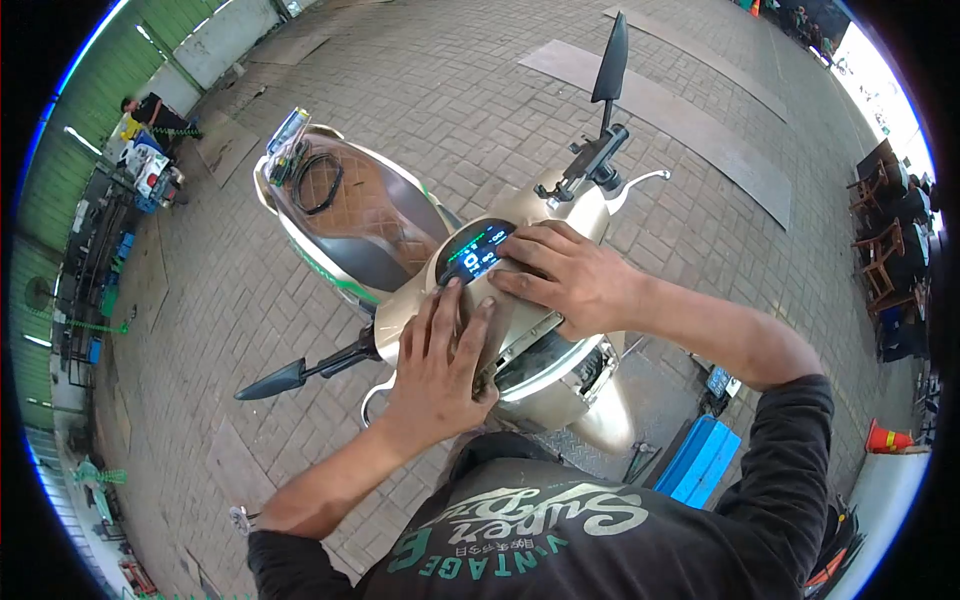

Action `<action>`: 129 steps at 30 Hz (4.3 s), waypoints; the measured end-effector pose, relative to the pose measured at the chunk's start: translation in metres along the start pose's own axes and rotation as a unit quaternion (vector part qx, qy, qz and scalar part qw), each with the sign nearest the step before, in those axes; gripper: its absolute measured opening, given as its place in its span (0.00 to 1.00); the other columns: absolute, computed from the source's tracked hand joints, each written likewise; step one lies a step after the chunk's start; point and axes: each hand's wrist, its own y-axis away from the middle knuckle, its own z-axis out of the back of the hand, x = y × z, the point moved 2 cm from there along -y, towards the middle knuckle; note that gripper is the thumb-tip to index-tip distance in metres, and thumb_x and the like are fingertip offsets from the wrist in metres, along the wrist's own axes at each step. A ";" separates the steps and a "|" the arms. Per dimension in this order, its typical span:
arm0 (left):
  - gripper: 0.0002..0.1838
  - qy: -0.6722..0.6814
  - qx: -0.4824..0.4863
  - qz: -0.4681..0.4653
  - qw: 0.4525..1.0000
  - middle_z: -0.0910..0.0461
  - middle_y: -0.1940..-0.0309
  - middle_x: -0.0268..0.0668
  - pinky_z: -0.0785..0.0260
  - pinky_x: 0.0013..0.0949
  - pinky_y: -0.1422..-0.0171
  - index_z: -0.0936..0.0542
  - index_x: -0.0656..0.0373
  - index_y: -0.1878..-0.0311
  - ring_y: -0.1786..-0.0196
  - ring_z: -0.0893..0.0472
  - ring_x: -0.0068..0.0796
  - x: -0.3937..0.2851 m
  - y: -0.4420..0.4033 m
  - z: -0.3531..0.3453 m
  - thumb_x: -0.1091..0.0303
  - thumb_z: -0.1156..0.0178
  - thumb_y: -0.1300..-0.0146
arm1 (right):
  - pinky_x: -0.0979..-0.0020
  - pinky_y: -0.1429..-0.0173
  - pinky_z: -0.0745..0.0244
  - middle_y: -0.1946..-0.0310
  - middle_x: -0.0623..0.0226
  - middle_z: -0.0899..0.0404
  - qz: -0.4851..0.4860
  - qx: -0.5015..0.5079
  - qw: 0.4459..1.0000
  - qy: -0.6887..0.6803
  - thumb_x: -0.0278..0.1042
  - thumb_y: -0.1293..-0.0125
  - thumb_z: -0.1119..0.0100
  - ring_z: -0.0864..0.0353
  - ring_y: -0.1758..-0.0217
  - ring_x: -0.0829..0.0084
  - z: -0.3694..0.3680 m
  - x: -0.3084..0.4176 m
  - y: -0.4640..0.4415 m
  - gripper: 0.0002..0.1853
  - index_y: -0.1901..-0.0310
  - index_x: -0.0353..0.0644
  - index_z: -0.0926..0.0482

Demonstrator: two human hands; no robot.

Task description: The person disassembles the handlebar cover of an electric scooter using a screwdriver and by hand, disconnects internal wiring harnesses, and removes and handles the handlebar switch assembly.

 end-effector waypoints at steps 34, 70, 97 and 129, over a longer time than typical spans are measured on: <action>0.39 0.043 0.296 0.431 0.851 0.23 0.48 0.62 0.33 0.48 0.37 0.20 0.74 0.52 0.43 0.23 0.59 0.123 -0.032 -0.017 0.41 0.65 0.27 | 0.49 0.28 0.44 0.41 0.51 0.28 -0.082 0.099 0.991 0.028 0.35 0.49 0.39 0.32 0.32 0.56 -0.002 0.026 -0.027 0.33 0.37 0.40 0.28; 0.24 0.085 0.259 0.102 0.957 0.17 0.56 0.48 0.27 0.42 0.47 0.18 0.61 0.50 0.53 0.17 0.45 0.155 -0.124 -0.017 0.49 0.46 0.32 | 0.56 0.40 0.30 0.44 0.59 0.23 -0.135 -0.082 0.985 0.066 0.35 0.46 0.42 0.26 0.39 0.62 0.003 0.043 -0.022 0.20 0.50 0.47 0.20; 0.26 0.413 0.210 -0.165 0.871 0.17 0.61 0.53 0.29 0.42 0.50 0.18 0.66 0.59 0.56 0.18 0.48 0.083 -0.288 -0.131 0.49 0.51 0.29 | 0.51 0.42 0.22 0.45 0.56 0.25 -0.684 -0.583 0.245 -0.363 0.53 0.28 0.48 0.21 0.45 0.60 -0.074 0.121 -0.081 0.28 0.39 0.38 0.33; 0.41 0.320 0.384 0.093 0.861 0.26 0.42 0.56 0.35 0.40 0.33 0.32 0.71 0.37 0.38 0.26 0.45 0.213 -0.037 -0.022 0.39 0.44 0.35 | 0.64 0.47 0.19 0.50 0.57 0.22 -0.614 -0.587 0.279 -0.447 0.41 0.34 0.37 0.18 0.50 0.65 -0.060 0.106 -0.091 0.29 0.39 0.34 0.33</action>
